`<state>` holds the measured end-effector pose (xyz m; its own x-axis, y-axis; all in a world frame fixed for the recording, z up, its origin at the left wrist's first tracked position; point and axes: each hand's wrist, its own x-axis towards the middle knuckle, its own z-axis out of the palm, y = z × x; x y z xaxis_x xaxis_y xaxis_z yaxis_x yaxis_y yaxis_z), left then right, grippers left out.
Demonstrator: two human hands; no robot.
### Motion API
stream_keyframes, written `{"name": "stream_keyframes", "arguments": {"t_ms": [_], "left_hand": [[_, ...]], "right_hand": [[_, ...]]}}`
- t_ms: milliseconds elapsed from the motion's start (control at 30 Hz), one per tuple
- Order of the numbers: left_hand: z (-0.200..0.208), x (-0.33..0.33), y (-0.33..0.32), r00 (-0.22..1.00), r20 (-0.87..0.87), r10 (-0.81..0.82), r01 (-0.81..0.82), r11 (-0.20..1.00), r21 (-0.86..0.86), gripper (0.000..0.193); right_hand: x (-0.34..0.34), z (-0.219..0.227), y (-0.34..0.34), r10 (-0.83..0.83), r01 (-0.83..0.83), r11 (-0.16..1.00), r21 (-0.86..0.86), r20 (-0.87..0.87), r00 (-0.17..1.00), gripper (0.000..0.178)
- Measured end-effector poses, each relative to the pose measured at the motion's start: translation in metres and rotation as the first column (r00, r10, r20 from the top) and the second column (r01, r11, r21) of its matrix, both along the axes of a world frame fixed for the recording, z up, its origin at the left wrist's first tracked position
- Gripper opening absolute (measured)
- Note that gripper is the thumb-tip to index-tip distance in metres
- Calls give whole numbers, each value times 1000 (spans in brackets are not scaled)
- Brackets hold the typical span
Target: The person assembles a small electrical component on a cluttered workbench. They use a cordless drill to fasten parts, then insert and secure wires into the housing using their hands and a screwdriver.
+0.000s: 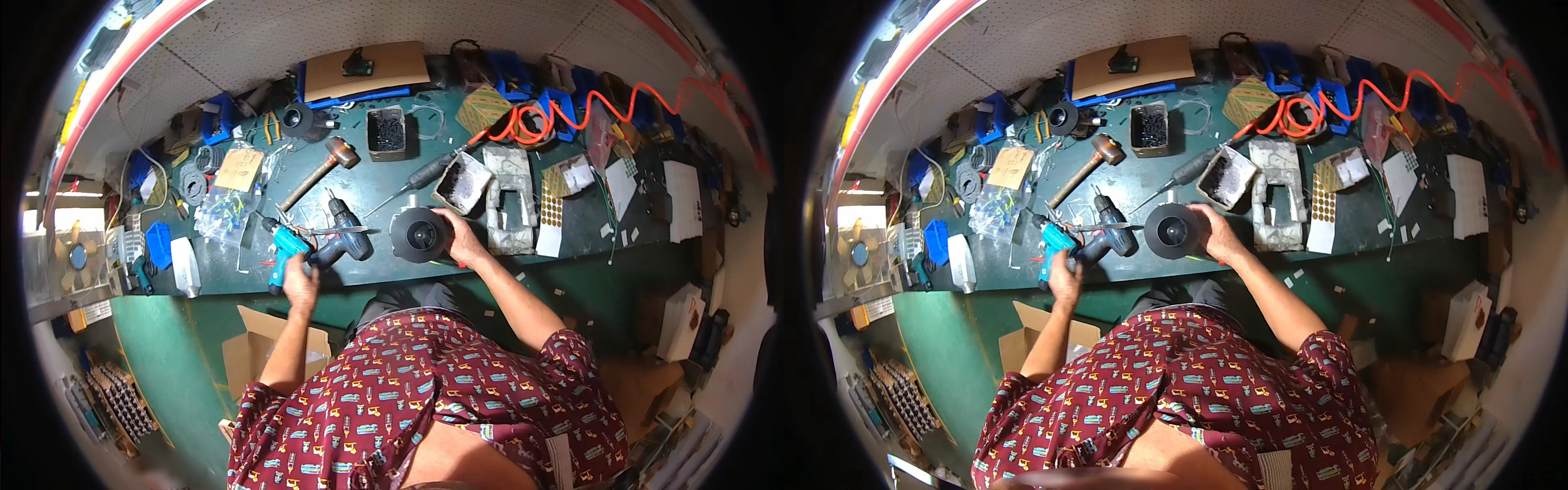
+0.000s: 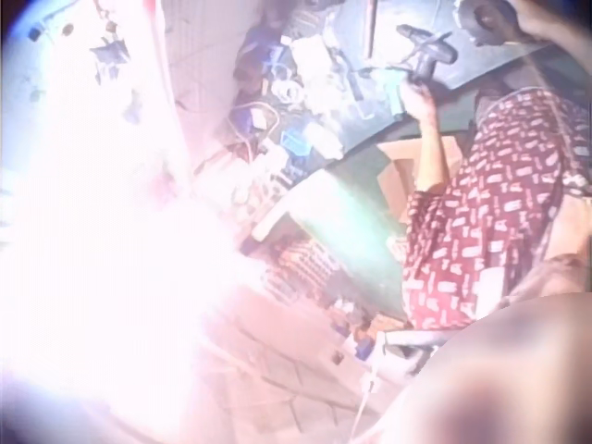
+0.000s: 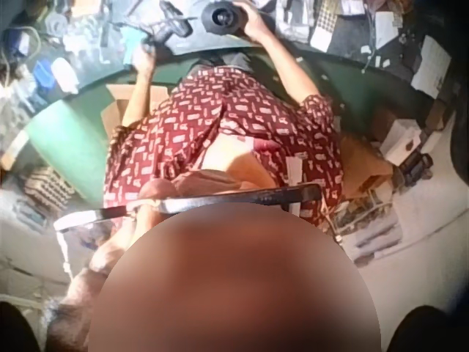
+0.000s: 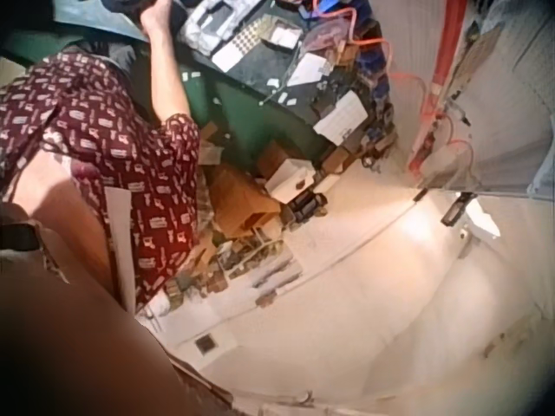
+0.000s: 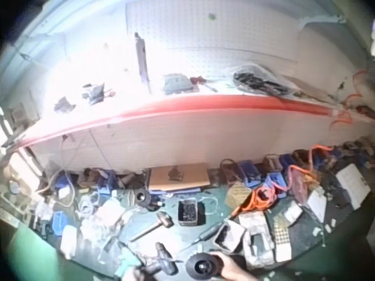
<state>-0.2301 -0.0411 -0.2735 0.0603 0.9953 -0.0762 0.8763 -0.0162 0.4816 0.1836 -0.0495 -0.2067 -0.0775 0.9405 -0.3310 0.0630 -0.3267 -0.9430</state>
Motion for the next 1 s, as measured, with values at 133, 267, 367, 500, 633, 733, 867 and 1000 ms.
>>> {"name": "stream_keyframes", "arguments": {"t_ms": [133,267,367,500,633,733,867,1000], "left_hand": [[-30,-68,11,951,-276,140,-195,963,-186,83],[-55,-78,22,954,-255,156,-228,931,-285,96],[-45,-52,32,944,-296,146,-231,932,-279,95],[-37,-68,27,974,-220,50,-100,970,-222,88],[25,-63,16,998,-65,9,-19,987,-158,77],[103,-40,1,912,398,104,-84,994,-68,47],[217,8,29,940,341,-26,96,977,-190,28],[287,70,87,902,97,-421,431,890,-148,24]], "right_hand": [[-3,-5,-2,-36,36,999,-1,-83,996,53],[2,-4,-3,-104,96,994,-55,-155,982,52],[8,-1,-5,-138,135,990,-30,-194,971,50],[2,8,-4,-98,98,992,83,-9,995,43],[17,-36,-10,-141,148,982,113,-71,987,43],[5,-60,-10,-156,164,980,108,-79,985,46],[4,-48,-12,-200,198,974,107,7,980,48],[5,-18,-13,-173,139,975,175,200,964,49]]}}
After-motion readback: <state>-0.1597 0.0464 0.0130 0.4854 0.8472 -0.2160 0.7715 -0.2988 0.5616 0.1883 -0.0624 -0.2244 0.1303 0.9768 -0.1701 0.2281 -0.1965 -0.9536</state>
